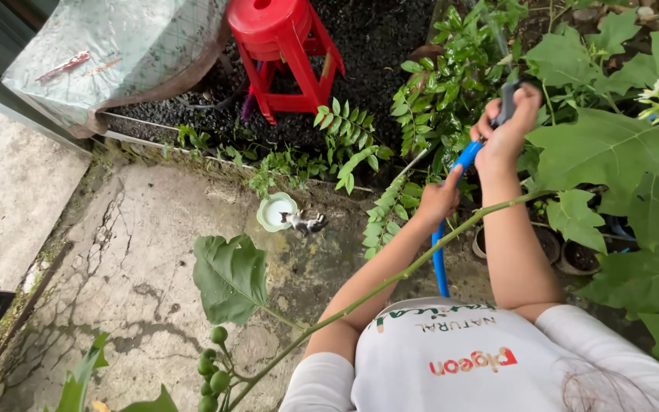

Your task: Watering various potted and garden plants using a garden hose

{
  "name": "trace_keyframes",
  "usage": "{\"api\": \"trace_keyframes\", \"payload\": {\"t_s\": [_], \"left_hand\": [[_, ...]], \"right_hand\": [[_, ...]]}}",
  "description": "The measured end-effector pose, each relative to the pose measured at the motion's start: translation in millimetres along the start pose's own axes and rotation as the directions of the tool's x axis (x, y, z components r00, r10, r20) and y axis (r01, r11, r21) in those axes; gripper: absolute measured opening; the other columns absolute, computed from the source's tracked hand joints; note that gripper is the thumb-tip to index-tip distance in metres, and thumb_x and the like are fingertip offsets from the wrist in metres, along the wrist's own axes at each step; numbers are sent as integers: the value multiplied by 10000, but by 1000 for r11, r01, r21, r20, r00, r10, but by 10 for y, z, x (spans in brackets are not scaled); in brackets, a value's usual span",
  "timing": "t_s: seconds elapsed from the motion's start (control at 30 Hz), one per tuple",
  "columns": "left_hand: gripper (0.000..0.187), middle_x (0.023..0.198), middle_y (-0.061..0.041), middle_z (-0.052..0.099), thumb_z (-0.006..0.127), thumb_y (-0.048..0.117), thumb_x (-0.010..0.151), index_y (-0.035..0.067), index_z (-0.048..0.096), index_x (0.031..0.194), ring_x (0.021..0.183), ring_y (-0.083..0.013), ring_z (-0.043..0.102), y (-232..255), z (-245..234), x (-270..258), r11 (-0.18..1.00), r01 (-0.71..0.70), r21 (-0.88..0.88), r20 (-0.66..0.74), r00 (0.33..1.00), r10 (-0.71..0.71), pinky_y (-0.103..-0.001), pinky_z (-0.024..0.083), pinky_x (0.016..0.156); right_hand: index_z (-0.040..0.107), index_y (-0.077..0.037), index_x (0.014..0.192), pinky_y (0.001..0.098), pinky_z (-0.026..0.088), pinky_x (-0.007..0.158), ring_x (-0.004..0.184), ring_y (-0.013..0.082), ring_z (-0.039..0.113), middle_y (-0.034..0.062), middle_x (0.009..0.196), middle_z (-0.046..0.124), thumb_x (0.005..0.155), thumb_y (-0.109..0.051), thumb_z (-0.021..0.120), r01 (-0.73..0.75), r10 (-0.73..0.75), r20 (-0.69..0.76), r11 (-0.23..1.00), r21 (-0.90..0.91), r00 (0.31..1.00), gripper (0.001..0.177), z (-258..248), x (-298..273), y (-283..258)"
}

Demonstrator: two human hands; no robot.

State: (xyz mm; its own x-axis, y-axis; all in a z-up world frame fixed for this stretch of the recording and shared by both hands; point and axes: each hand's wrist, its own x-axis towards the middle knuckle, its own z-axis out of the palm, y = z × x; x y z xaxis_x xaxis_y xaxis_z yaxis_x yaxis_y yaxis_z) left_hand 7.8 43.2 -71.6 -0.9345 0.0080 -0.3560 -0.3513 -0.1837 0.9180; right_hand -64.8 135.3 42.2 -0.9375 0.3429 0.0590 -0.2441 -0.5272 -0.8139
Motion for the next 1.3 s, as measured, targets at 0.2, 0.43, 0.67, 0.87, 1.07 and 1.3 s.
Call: {"api": "trace_keyframes", "payload": {"t_s": [0.2, 0.43, 0.67, 0.87, 1.07, 1.3], "left_hand": [[620, 480, 4, 261, 588, 622, 840, 211, 261, 512, 433, -130, 219, 699, 123, -436, 999, 45, -24, 156, 987, -41, -289, 214, 444], [616, 485, 4, 270, 566, 646, 852, 212, 283, 518, 433, -129, 222, 658, 127, -455, 995, 91, -44, 208, 975, -80, -280, 216, 442], [602, 504, 20, 264, 585, 665, 821, 224, 271, 558, 435, -117, 225, 677, 112, -366, 992, 120, -46, 195, 975, -109, -269, 217, 428], [610, 458, 28, 327, 547, 689, 850, 225, 324, 523, 374, -108, 277, 752, 92, -218, 995, 96, -3, 218, 971, -93, -247, 263, 382], [632, 472, 14, 282, 573, 701, 791, 205, 293, 516, 401, -122, 224, 905, 104, -152, 995, 101, -25, 249, 964, -91, -270, 231, 397], [626, 487, 5, 296, 559, 711, 797, 196, 314, 536, 421, -134, 232, 954, 119, -117, 994, 106, -11, 284, 954, -98, -276, 255, 421]], "right_hand": [[460, -160, 1072, 319, 278, 419, 462, 128, 276, 14, 711, 466, 995, -333, 408, 159, -157, -65, 986, 39, 986, 196, 179, -162, -442], [454, -168, 1085, 301, 271, 419, 475, 120, 286, 14, 728, 451, 981, -331, 412, 118, -118, -56, 993, 4, 991, 198, 156, -155, -410], [468, -138, 1090, 292, 279, 376, 450, 110, 326, 4, 702, 487, 1004, -289, 386, 137, -138, -42, 990, -21, 990, 192, 213, -94, -398], [512, -136, 1068, 250, 298, 322, 430, 84, 371, -7, 678, 513, 1065, -229, 397, 169, -169, -12, 985, 10, 985, 148, 367, -58, -471], [488, -155, 1086, 280, 273, 346, 434, 100, 351, -6, 696, 519, 1038, -275, 410, 144, -144, -14, 990, -10, 990, 151, 429, 124, -516], [476, -174, 1066, 290, 268, 366, 441, 112, 327, 20, 713, 508, 1026, -280, 432, 151, -152, -20, 988, -5, 988, 121, 491, 120, -586]]}}
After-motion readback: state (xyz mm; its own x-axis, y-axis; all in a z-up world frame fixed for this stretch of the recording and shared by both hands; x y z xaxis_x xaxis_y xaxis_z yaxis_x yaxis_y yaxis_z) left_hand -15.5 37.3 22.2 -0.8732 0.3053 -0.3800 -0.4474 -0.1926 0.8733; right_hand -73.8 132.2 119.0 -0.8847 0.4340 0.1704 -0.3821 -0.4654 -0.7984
